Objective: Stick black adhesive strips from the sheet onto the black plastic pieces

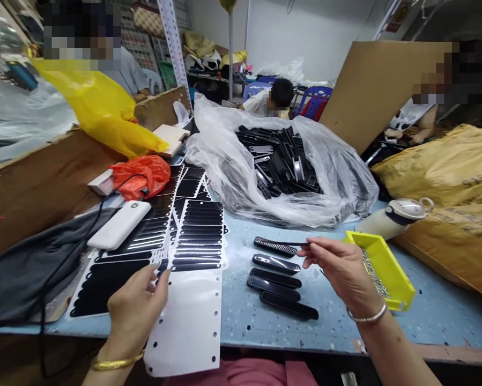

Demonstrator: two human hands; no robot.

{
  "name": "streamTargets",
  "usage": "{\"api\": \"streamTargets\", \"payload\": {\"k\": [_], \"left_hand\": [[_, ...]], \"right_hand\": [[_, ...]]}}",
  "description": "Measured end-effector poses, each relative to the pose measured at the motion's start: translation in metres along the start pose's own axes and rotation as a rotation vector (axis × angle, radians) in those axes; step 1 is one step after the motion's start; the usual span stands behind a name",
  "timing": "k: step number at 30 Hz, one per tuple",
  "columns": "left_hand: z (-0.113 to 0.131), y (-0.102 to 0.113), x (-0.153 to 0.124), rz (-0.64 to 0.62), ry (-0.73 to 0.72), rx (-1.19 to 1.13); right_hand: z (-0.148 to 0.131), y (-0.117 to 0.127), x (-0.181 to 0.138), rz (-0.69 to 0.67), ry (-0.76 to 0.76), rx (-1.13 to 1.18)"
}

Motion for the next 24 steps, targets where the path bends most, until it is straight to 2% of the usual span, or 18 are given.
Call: {"api": "streamTargets", "payload": {"k": [1, 2, 4, 5, 7, 10, 15, 18, 22, 24], "left_hand": [[0.018, -0.006, -0.005, -0.058, 0.037, -0.145], [0.038, -0.015, -0.01, -0.222, 0.088, -0.329], [0.075, -0.037, -0.021, -0.665, 0.277, -0.685], [0.091, -0.047, -0.025, -0.842, 0.385, -0.813], [0.114, -0.066, -0.028, -0.988, 0.487, -0.976], [0.129, -0.087, -0.024, -1.021, 0.5, -1.057], [0.132, -0.107, -0.021, -1.058, 0.547, -1.089], [0.135, -0.112, -0.023, -1.036, 0.579, -1.108], [0.139, -0.111, -0.018, -1.039, 0.528, -1.062], [0.138, -0.112, -0.013, -0.992, 0.514, -1.034]], "right_hand": [[0.001, -0.002, -0.005, -0.016, 0.024, -0.012], [0.003, -0.004, -0.01, -0.03, 0.049, -0.022], [0.006, -0.009, -0.016, -0.075, 0.094, -0.05], [0.008, -0.01, -0.018, -0.108, 0.113, -0.069], [0.011, -0.009, -0.02, -0.177, 0.14, -0.107], [0.017, 0.001, -0.022, -0.241, 0.146, -0.128], [0.026, 0.018, -0.022, -0.245, 0.179, -0.166], [0.028, 0.022, -0.021, -0.247, 0.203, -0.218], [0.022, 0.03, -0.016, -0.271, 0.213, -0.287], [0.016, 0.038, -0.011, -0.275, 0.201, -0.37]]}}
Point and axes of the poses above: each hand's wrist, its own x-axis towards the middle knuckle, its own y-axis out of the back of the hand, z = x × y, the point moved 1 cm from there along x, towards the middle knuckle, and after that the axes turned 6 degrees about z, right-handed, at the moved point
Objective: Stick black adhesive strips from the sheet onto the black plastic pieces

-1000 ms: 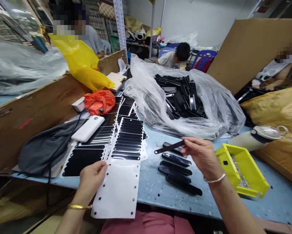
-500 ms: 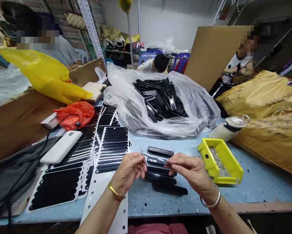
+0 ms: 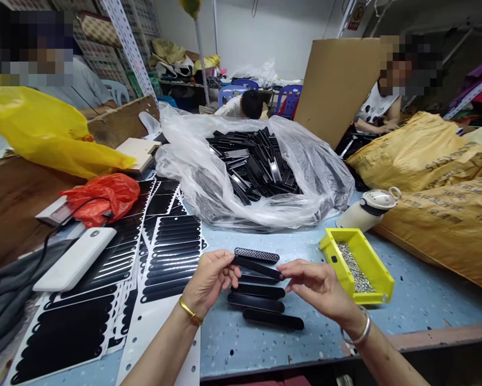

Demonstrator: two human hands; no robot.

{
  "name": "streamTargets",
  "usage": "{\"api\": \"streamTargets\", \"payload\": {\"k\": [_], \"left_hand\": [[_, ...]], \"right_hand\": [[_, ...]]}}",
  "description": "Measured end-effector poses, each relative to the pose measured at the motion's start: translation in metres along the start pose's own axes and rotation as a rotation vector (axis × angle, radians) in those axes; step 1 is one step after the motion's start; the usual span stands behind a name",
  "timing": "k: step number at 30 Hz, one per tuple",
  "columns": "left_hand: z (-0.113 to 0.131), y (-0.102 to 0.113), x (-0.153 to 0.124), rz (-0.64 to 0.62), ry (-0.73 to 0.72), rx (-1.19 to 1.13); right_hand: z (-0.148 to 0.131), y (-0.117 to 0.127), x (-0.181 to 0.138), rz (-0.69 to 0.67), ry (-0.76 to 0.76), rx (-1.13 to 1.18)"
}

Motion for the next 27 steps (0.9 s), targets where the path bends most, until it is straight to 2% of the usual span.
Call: {"api": "streamTargets", "payload": {"k": [3, 6, 9, 13, 18, 21, 25, 27], "left_hand": [[0.005, 0.003, 0.005, 0.075, -0.068, 0.021], [0.007, -0.002, 0.01, 0.067, -0.089, 0.032], [0.007, -0.01, 0.014, 0.057, -0.077, 0.015], [0.008, -0.015, 0.016, 0.05, -0.071, -0.014], [0.004, -0.009, 0.019, 0.05, -0.065, -0.014], [0.0, -0.005, 0.022, 0.059, -0.094, 0.095], [-0.004, 0.004, 0.029, 0.206, -0.256, 0.451], [-0.005, 0.011, 0.033, 0.27, -0.305, 0.515]], "right_hand": [[-0.004, 0.012, 0.009, 0.092, 0.012, -0.198], [-0.006, 0.008, 0.021, 0.197, 0.165, -0.438], [-0.001, -0.008, 0.031, 0.116, 0.32, -0.638], [0.013, -0.02, 0.038, 0.013, 0.376, -0.823], [0.029, -0.019, 0.046, -0.007, 0.318, -0.822], [0.035, -0.016, 0.051, 0.02, 0.275, -0.757], [0.035, -0.012, 0.051, 0.027, 0.227, -0.706], [0.034, -0.008, 0.05, 0.042, 0.227, -0.722]]}}
Point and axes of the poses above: each hand's wrist, its own x-axis towards the middle knuckle, its own y-axis out of the back of the hand, z = x × y, the point moved 1 cm from there along x, towards the middle knuckle, and after that the axes turned 6 degrees about z, right-handed, at the moved point
